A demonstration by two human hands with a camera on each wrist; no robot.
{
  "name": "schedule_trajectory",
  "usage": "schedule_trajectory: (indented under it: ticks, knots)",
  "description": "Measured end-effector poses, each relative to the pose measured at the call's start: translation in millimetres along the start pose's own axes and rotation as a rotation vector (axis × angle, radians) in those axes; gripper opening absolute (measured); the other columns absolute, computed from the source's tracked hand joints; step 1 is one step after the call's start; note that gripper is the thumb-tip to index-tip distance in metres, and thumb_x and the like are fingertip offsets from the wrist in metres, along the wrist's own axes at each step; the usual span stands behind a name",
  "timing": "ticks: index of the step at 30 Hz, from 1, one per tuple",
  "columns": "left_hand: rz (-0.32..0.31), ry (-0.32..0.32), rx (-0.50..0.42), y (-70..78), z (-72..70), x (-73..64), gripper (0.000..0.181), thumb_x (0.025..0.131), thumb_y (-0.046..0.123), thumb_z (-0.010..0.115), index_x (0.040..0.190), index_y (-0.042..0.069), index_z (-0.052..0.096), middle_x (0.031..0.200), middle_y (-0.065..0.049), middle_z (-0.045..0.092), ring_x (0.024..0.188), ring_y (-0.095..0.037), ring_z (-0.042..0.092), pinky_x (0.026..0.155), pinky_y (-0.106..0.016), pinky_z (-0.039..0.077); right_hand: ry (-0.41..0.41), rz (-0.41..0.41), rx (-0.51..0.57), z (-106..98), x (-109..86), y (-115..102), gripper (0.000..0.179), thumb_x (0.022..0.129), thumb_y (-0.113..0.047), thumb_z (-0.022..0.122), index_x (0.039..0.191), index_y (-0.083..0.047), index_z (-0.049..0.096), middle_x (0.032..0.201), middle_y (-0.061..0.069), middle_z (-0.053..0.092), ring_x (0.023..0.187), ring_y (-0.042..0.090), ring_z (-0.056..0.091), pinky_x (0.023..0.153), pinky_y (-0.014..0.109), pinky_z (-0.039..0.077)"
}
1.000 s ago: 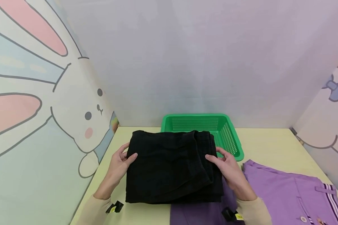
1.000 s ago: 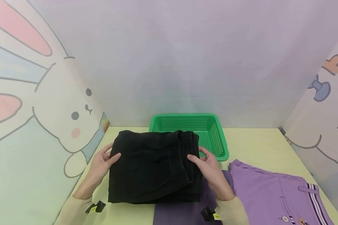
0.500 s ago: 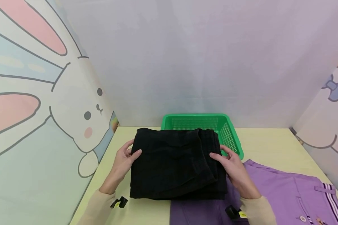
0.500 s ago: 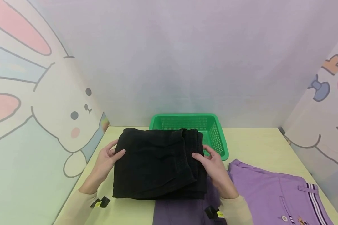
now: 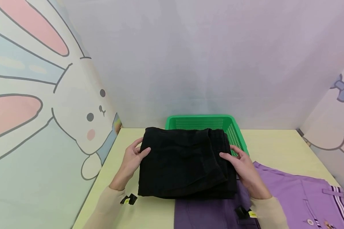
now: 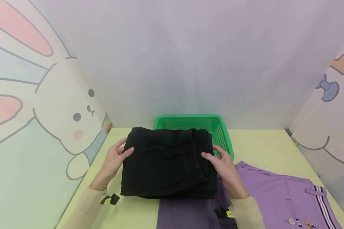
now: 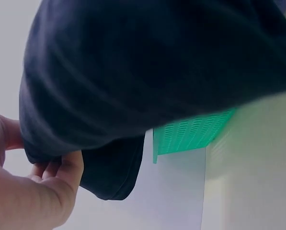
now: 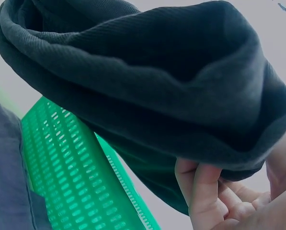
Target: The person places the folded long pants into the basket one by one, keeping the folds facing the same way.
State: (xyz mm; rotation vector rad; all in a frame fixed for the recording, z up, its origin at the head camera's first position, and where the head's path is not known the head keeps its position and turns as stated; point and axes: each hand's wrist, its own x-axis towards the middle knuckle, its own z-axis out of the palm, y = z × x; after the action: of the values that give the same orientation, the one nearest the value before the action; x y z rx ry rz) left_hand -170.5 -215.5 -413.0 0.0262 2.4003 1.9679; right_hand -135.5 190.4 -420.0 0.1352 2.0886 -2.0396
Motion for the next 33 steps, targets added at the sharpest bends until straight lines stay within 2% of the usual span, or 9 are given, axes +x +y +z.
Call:
schedule_trajectory:
  ticks: [7,13,16,18,20,23,26,30,33]
  knots:
    - [-0.005,-0.009,0.003,2.1,6.8,8.6,0.064,0.105,0.009,0.067,0.163,0.003,0.040,0.123,-0.026,0.076,0.094,-0.009,0.077,0.087,-0.017,0.058,-0.002,-0.015,-0.024,-9.5,3.2,-3.3,0.061,0.107,-0.030,0.067,0.157,-0.010,0.038,0.094,-0.009,0.080,0.081,0.016,0.079,0.076,0.033,0.065]
    - [0.007,-0.021,-0.004,4.1,13.1,15.6,0.065,0.105,0.008,0.067,0.163,0.005,0.040,0.123,-0.026,0.076,0.100,-0.017,0.078,0.088,-0.019,0.059,0.002,0.000,-0.005,-18.2,6.0,-3.4,0.068,0.108,-0.028,0.065,0.163,-0.009,0.030,0.103,-0.014,0.077,0.085,0.011,0.078,0.077,0.031,0.065]
    - [0.010,-0.029,-0.010,4.6,15.5,17.3,0.065,0.105,0.008,0.067,0.163,0.005,0.039,0.125,-0.026,0.075,0.100,-0.018,0.079,0.088,-0.020,0.060,0.014,0.014,-0.029,-20.9,6.8,-3.1,0.076,0.108,-0.030,0.064,0.168,-0.010,0.023,0.125,-0.004,0.071,0.089,0.007,0.077,0.079,0.029,0.064]
    - [0.009,-0.030,-0.013,4.8,16.8,17.9,0.065,0.105,0.008,0.067,0.163,0.005,0.040,0.125,-0.026,0.075,0.101,-0.019,0.079,0.089,-0.022,0.060,0.011,0.019,-0.046,-22.2,7.6,-2.9,0.080,0.109,-0.031,0.064,0.171,-0.010,0.018,0.146,0.004,0.058,0.091,0.005,0.076,0.081,0.027,0.063]
    - [0.010,-0.032,-0.014,5.2,18.2,19.0,0.065,0.105,0.008,0.067,0.163,0.005,0.039,0.125,-0.026,0.075,0.102,-0.020,0.078,0.090,-0.023,0.060,0.017,0.021,-0.058,-23.8,8.9,-3.2,0.081,0.108,-0.032,0.064,0.171,-0.010,0.017,0.150,0.007,0.055,0.092,0.004,0.076,0.082,0.026,0.063]
    - [0.012,-0.033,-0.013,6.2,20.1,21.4,0.065,0.105,0.008,0.068,0.163,0.005,0.040,0.125,-0.026,0.075,0.103,-0.021,0.078,0.091,-0.024,0.060,0.024,0.021,-0.059,-26.1,11.9,-4.8,0.082,0.108,-0.033,0.065,0.171,-0.010,0.018,0.132,-0.004,0.068,0.090,0.004,0.076,0.081,0.026,0.063]
    - [0.020,-0.035,-0.012,7.7,22.2,25.4,0.064,0.105,0.009,0.068,0.163,0.005,0.041,0.124,-0.026,0.076,0.103,-0.021,0.078,0.090,-0.023,0.060,0.025,0.023,-0.054,-28.5,14.7,-6.4,0.082,0.108,-0.033,0.065,0.171,-0.011,0.017,0.102,-0.016,0.075,0.087,0.005,0.076,0.079,0.026,0.063]
    - [0.041,-0.044,-0.007,10.1,25.0,32.3,0.064,0.105,0.009,0.068,0.163,0.005,0.041,0.125,-0.027,0.075,0.102,-0.022,0.078,0.089,-0.023,0.060,0.023,0.020,-0.035,-31.7,17.1,-7.8,0.084,0.108,-0.031,0.065,0.172,-0.011,0.014,0.091,-0.016,0.077,0.083,0.005,0.076,0.077,0.026,0.063]
    - [0.052,-0.054,-0.007,11.7,26.6,36.6,0.065,0.105,0.009,0.068,0.163,0.005,0.040,0.127,-0.027,0.074,0.103,-0.022,0.078,0.089,-0.023,0.059,0.027,0.010,-0.009,-34.1,18.5,-9.5,0.078,0.107,-0.031,0.066,0.168,-0.012,0.021,0.090,-0.014,0.077,0.081,0.006,0.076,0.076,0.026,0.063]
